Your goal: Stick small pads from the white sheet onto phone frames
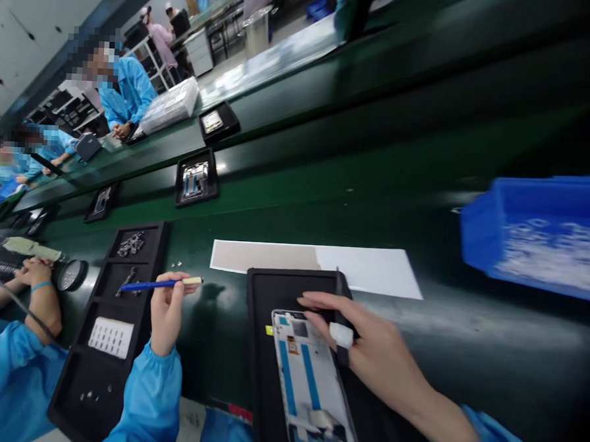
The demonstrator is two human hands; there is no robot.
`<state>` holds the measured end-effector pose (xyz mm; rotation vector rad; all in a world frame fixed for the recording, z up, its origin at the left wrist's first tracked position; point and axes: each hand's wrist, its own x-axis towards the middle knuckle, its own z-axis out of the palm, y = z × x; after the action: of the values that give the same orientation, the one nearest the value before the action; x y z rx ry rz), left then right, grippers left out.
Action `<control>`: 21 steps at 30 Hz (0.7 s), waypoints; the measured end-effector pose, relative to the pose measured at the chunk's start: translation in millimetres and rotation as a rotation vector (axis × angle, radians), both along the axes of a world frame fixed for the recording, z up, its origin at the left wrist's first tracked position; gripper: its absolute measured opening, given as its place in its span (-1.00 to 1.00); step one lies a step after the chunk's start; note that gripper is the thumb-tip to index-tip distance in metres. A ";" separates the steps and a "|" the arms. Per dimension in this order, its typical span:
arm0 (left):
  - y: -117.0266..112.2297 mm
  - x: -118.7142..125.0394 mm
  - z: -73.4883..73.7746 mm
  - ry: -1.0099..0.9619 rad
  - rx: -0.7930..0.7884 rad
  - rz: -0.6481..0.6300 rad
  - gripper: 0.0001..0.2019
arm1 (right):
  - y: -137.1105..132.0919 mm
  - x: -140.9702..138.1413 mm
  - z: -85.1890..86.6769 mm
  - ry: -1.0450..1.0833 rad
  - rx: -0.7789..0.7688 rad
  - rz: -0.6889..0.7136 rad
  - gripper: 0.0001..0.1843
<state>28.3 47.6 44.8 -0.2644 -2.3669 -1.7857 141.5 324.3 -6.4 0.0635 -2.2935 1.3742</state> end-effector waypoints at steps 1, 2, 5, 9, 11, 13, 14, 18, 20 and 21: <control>10.5 6.3 4.4 -0.008 0.037 -0.064 -0.77 | -1.0 0.1 4.4 -0.039 -0.087 0.004 -0.83; 20.7 12.1 8.1 -0.007 0.060 -0.125 -0.80 | -2.3 0.0 8.8 -0.078 -0.177 0.007 -0.81; 48.0 25.6 14.7 0.011 0.066 -0.274 -0.86 | -7.4 -2.3 20.3 -0.164 -0.415 0.022 -0.77; 73.7 33.8 13.4 0.076 -0.011 -0.371 -0.91 | -13.7 -8.3 27.0 -0.212 -0.638 0.068 -0.70; 82.1 35.1 11.3 0.162 -0.089 -0.385 -0.91 | -15.7 -10.4 27.7 -0.221 -0.721 0.065 -0.66; 88.0 36.3 9.8 0.258 -0.167 -0.397 -0.91 | -17.2 -11.0 28.2 -0.214 -0.779 0.049 -0.64; 90.3 37.0 9.1 0.303 -0.202 -0.402 -0.92 | -17.9 -11.0 28.5 -0.202 -0.799 0.043 -0.63; 99.1 40.5 4.1 0.419 -0.274 -0.348 -0.92 | -19.0 -12.1 27.8 -0.146 -0.841 0.026 -0.66; 105.6 44.2 1.8 0.383 -0.262 -0.278 -0.87 | -18.2 -13.7 25.9 -0.130 -0.855 0.011 -0.65; 109.3 46.9 1.7 0.349 -0.258 -0.248 -0.85 | -17.7 -14.3 25.0 -0.123 -0.858 0.002 -0.64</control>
<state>75.2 156.9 46.5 -0.8613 -2.3770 -1.3719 127.2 306.6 18.6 -0.2959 -1.6010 2.2798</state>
